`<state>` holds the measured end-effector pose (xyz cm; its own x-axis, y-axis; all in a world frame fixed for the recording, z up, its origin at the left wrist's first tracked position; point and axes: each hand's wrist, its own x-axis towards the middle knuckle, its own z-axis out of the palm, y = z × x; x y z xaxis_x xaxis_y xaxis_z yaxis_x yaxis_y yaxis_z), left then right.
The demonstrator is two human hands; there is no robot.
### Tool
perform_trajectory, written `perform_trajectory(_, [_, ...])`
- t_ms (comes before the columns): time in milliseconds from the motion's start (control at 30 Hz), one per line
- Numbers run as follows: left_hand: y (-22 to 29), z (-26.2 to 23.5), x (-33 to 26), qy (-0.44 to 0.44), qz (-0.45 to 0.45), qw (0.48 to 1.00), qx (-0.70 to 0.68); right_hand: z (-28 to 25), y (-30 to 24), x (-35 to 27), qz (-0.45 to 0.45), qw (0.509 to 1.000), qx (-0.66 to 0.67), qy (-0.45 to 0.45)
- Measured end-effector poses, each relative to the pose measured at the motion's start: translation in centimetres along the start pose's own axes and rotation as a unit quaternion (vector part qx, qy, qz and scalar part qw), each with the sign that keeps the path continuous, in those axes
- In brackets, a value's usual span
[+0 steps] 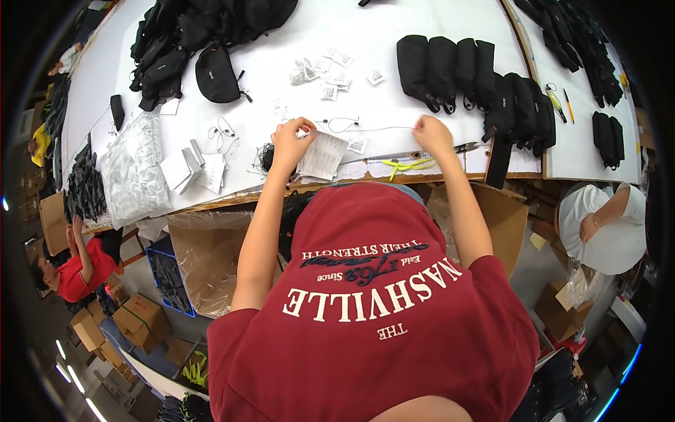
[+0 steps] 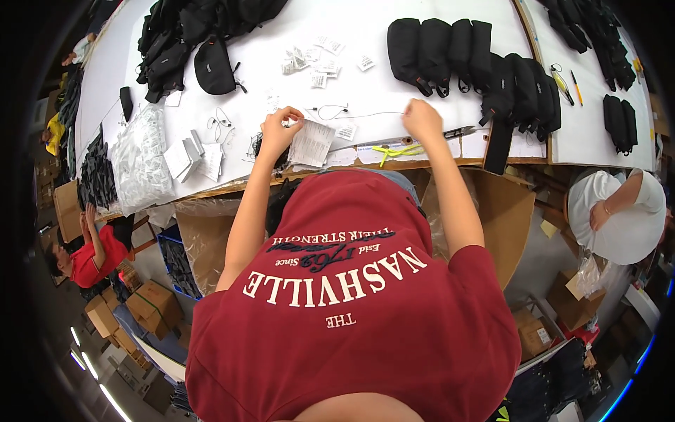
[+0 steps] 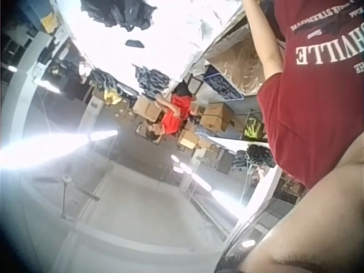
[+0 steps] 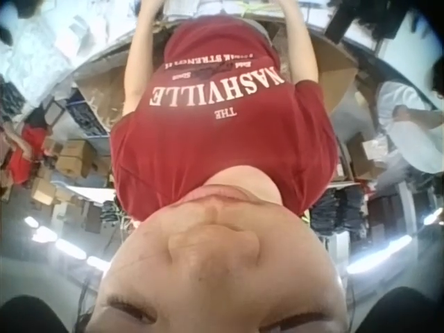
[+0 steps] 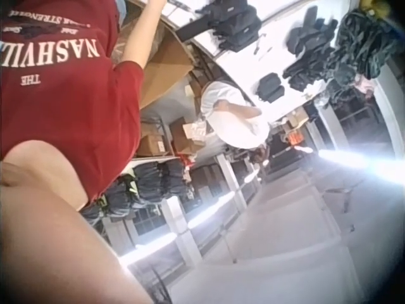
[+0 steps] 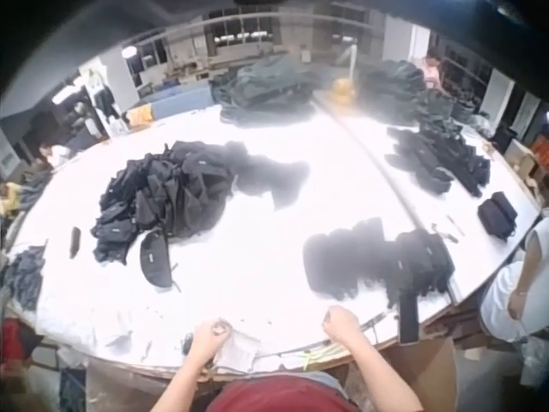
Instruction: Inserting small instruction cards or tags into black fabric pouches.
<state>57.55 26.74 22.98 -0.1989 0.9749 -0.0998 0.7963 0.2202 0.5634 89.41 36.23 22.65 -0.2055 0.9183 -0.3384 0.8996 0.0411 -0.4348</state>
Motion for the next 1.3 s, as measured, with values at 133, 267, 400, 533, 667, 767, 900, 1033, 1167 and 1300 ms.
perform_trajectory(133, [1.3,-1.1,0.1,0.013,0.035,0.999,-0.005,-0.7,4.2,-0.4,0.116,0.99,-0.071,0.037])
perform_trajectory(267, [2.3,-3.0,0.1,-0.075,-0.047,0.975,-0.202,-0.2,0.7,-1.4,0.0,0.995,-0.004,0.095])
perform_trajectory(400, [3.2,-4.7,-1.0,-0.109,-0.059,0.953,-0.277,2.6,-3.4,-0.7,-0.112,0.989,0.089,0.035])
perform_trajectory(533, [4.0,-5.9,-2.1,-0.261,-0.068,0.89,-0.367,4.2,-4.4,0.1,-0.136,0.989,0.018,0.046])
perform_trajectory(667, [5.4,-6.8,-2.8,-0.379,-0.094,0.863,-0.321,2.9,-4.4,0.3,-0.16,0.986,0.049,-0.002])
perform_trajectory(767, [5.9,-5.4,-2.8,-0.397,-0.077,0.872,-0.275,1.3,-5.6,-0.5,-0.146,0.962,0.226,-0.052])
perform_trajectory(900, [6.5,-3.7,-2.7,-0.351,-0.132,0.874,-0.31,-2.3,-8.3,-3.5,-0.063,0.82,0.547,-0.153])
perform_trajectory(1033, [9.7,-4.9,-3.7,-0.185,-0.146,0.872,-0.43,-3.8,-9.4,-5.8,-0.057,0.82,0.557,-0.122])
perform_trajectory(1167, [10.1,-5.5,-4.1,-0.171,-0.202,0.813,-0.519,-5.0,-10.4,-6.9,-0.044,0.782,0.603,-0.155])
perform_trajectory(1300, [10.0,-5.6,-4.3,-0.186,-0.136,0.841,-0.49,-5.2,-11.7,-7.9,-0.049,0.77,0.625,-0.12])
